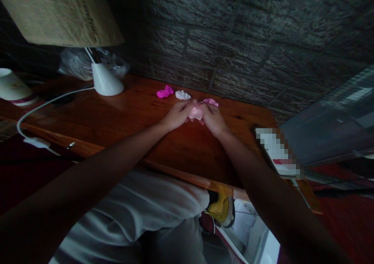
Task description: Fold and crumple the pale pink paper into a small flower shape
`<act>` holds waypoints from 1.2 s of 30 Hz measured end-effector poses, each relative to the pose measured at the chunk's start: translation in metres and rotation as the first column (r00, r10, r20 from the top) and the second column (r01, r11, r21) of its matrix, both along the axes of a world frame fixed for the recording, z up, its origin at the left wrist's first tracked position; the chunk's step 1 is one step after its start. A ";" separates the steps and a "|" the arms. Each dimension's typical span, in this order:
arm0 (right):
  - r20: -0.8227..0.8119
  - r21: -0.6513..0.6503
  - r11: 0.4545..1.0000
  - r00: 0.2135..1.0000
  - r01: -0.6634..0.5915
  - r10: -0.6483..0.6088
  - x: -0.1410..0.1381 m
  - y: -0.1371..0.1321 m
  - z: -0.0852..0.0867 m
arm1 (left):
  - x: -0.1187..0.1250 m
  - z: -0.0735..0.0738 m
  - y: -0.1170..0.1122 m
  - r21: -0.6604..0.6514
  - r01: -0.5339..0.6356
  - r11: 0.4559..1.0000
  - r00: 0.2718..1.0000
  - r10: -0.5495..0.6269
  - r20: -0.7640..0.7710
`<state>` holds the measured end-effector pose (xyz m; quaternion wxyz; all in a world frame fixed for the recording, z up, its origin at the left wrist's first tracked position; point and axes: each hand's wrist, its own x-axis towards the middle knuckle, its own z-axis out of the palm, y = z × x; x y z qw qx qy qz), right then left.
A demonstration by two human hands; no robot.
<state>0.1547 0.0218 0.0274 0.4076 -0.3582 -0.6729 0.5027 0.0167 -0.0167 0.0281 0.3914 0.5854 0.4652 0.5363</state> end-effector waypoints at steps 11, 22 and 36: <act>0.079 -0.039 0.999 0.997 0.019 -0.015 0.002 -0.004 0.003 | -0.004 0.000 0.000 0.103 -0.033 0.994 0.997 0.040 -0.060; 0.089 0.111 0.994 0.996 -0.002 -0.008 0.006 0.008 -0.006 | -0.003 -0.009 0.007 0.065 0.024 0.998 0.999 -0.023 -0.025; 0.098 0.155 0.983 0.988 0.101 -0.117 0.004 0.003 -0.003 | -0.001 -0.002 0.001 0.131 0.023 0.991 1.000 -0.022 -0.012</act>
